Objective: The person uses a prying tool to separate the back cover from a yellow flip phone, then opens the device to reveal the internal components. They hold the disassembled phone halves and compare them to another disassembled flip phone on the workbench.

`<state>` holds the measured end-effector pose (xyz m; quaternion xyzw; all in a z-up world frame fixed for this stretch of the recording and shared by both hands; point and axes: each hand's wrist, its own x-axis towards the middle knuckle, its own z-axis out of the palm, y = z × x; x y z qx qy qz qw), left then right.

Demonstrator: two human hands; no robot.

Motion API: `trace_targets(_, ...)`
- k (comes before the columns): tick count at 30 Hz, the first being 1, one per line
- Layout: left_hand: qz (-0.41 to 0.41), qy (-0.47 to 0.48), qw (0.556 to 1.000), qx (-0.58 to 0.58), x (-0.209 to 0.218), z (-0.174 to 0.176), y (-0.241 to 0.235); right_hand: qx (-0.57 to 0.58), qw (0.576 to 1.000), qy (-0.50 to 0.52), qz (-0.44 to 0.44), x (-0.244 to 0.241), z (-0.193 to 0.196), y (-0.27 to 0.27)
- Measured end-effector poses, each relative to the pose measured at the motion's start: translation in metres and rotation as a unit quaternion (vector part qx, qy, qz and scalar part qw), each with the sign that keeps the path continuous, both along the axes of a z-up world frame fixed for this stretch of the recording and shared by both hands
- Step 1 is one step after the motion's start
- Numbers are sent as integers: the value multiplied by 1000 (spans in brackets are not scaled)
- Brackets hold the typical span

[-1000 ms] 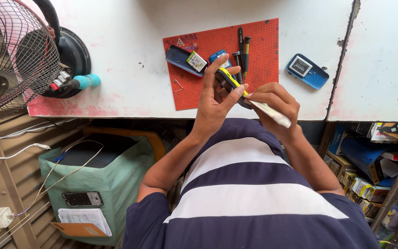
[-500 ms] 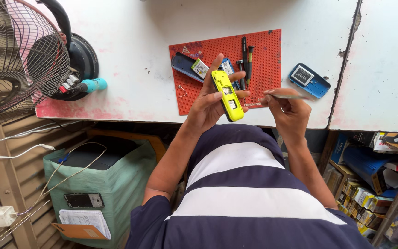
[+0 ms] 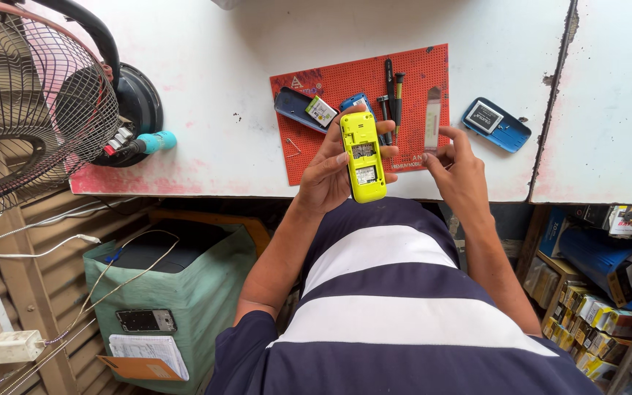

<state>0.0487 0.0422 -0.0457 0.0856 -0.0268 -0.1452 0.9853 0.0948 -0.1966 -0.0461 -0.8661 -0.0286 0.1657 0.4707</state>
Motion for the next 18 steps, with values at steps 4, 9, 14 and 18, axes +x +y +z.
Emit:
trace_targets(4,33,12,996,76,1,1,-2,-161,986,-22,42,-4,7,0)
trace_targets(9,91,30,942,321,1,11,-9,-52,967,-233,83,-21,37,10)
trace_targets(14,105,12,902,418,-2,18,-18,196,966,-70,154,-14,48,32)
trace_targets(18,124,-5,883,453,-6,17,-18,212,966,-11,147,-11,50,39)
